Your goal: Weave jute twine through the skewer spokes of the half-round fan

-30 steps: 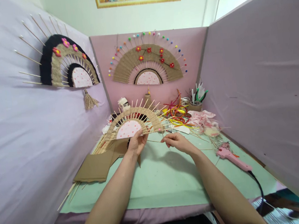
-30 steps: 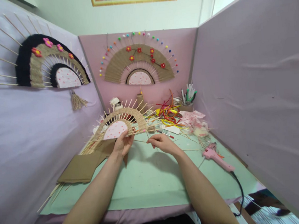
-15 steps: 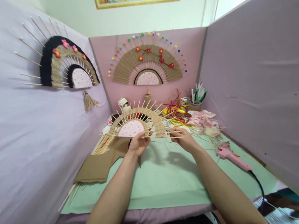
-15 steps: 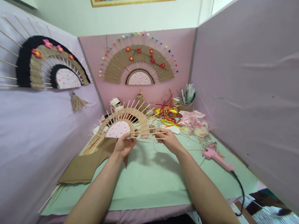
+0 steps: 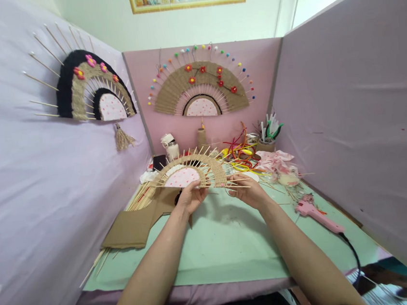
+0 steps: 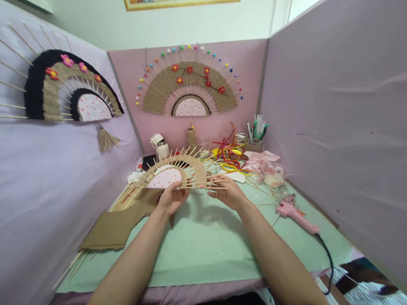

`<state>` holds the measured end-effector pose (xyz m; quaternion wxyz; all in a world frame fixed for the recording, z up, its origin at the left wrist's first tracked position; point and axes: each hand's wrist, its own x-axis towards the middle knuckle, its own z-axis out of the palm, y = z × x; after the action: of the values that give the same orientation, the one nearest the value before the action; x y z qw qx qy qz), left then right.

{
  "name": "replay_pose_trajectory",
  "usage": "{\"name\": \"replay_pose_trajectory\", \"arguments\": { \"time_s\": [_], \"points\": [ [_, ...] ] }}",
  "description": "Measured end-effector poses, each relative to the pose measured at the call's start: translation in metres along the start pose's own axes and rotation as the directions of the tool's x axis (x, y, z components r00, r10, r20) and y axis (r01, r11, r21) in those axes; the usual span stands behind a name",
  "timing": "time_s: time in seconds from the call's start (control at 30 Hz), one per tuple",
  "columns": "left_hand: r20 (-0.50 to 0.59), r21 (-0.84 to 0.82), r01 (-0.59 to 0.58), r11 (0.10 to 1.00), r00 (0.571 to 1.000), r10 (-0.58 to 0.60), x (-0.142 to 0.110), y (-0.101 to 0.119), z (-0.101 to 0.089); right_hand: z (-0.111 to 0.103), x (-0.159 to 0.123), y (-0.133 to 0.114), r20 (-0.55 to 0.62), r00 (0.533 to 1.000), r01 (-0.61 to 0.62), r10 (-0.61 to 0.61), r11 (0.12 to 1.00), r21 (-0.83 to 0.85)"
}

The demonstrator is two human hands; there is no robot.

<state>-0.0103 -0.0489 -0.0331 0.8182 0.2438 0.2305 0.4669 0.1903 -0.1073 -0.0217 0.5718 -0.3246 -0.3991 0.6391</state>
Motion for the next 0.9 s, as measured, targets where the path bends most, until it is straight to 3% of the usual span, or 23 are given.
{"name": "replay_pose_trajectory", "arguments": {
  "time_s": [0.23,0.37,0.53,0.9],
  "points": [
    [-0.022,-0.100,0.057,0.993,0.998,-0.059,0.005,-0.003,-0.004,0.004,0.003,0.006,-0.011,0.998,-0.053,0.054,0.996,0.076],
    [0.023,-0.093,0.166,0.982,0.986,-0.164,0.001,-0.008,0.000,0.008,0.003,0.007,-0.045,0.998,-0.046,0.047,0.999,0.024],
    [0.100,0.018,0.293,0.956,0.951,-0.293,-0.006,-0.018,0.012,0.007,0.005,0.013,-0.070,0.997,0.024,-0.031,0.994,-0.102],
    [0.273,0.118,0.270,0.956,0.916,-0.293,-0.013,-0.020,0.016,-0.003,0.008,0.020,0.003,0.989,0.133,-0.150,0.870,-0.474]
  ]
}}
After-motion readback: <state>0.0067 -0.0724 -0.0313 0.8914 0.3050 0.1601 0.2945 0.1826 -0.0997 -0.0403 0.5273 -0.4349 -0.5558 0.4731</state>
